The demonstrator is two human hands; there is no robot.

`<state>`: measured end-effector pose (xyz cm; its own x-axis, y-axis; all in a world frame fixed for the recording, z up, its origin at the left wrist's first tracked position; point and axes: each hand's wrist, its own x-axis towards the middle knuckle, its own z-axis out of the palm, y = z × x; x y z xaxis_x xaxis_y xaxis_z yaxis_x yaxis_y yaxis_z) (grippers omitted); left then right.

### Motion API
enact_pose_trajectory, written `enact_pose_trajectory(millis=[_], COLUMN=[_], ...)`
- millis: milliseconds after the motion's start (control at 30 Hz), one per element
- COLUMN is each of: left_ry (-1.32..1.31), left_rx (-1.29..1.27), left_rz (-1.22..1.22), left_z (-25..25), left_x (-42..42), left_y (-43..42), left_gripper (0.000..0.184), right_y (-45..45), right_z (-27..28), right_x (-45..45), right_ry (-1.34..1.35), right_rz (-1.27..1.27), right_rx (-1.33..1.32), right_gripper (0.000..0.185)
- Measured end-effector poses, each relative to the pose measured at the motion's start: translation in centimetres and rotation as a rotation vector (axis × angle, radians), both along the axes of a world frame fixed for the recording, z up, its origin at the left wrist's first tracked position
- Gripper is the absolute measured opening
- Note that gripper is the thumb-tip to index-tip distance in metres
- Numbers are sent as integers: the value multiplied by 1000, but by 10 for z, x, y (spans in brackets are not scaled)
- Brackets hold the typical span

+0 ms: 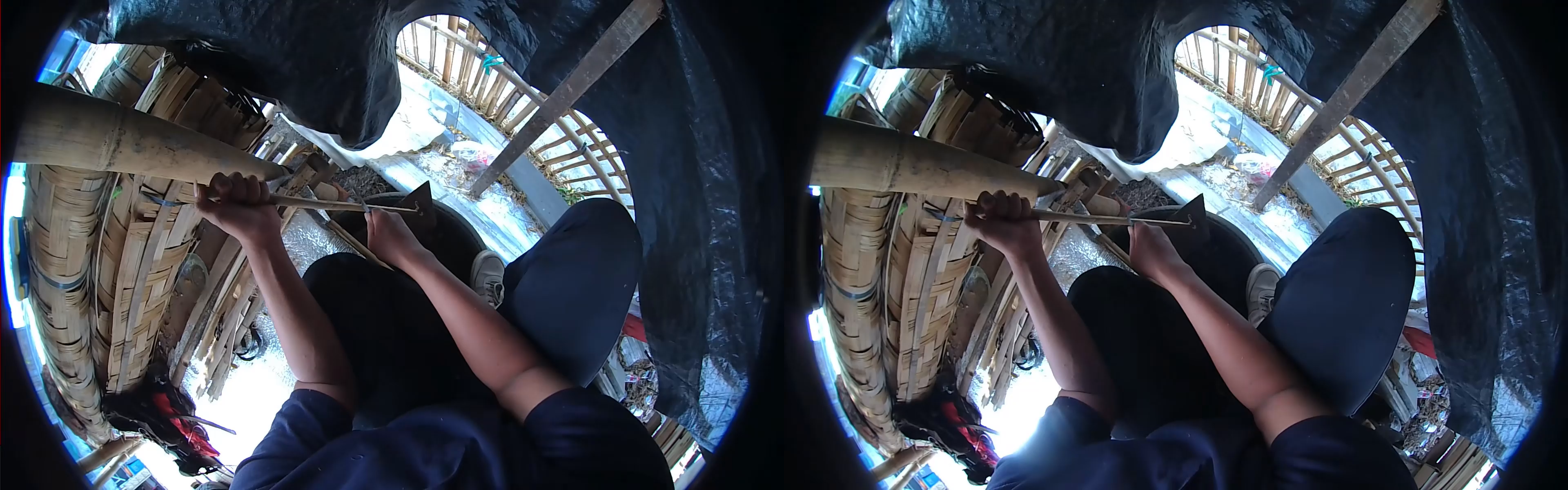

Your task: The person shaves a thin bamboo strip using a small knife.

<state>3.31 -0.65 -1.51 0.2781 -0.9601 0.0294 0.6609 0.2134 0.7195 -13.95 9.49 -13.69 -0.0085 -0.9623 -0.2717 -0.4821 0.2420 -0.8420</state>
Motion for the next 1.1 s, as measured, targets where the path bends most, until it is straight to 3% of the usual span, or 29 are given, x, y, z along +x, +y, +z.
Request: enact_pose_trajectory(millis=[233,733,867,1100], left_ry=[32,-83,-114,-97], left_rx=[-25,-25,21,-28], left_rz=[5,-19,33,-172], left_z=[-9,20,25,31], left_x=[14,-31,-42,-55], left_y=[-1,10,19,27], left_gripper=[46,50,51,53], right_y=[-9,-16,-8,12], right_z=[-5,-4,9,38], right_x=[2,-13,-26,-41], right_ry=[20,103,182,215], right_rz=[28,62,156,240], right_rx=[67,-133,-62,76], right_gripper=[34,31,32,35])
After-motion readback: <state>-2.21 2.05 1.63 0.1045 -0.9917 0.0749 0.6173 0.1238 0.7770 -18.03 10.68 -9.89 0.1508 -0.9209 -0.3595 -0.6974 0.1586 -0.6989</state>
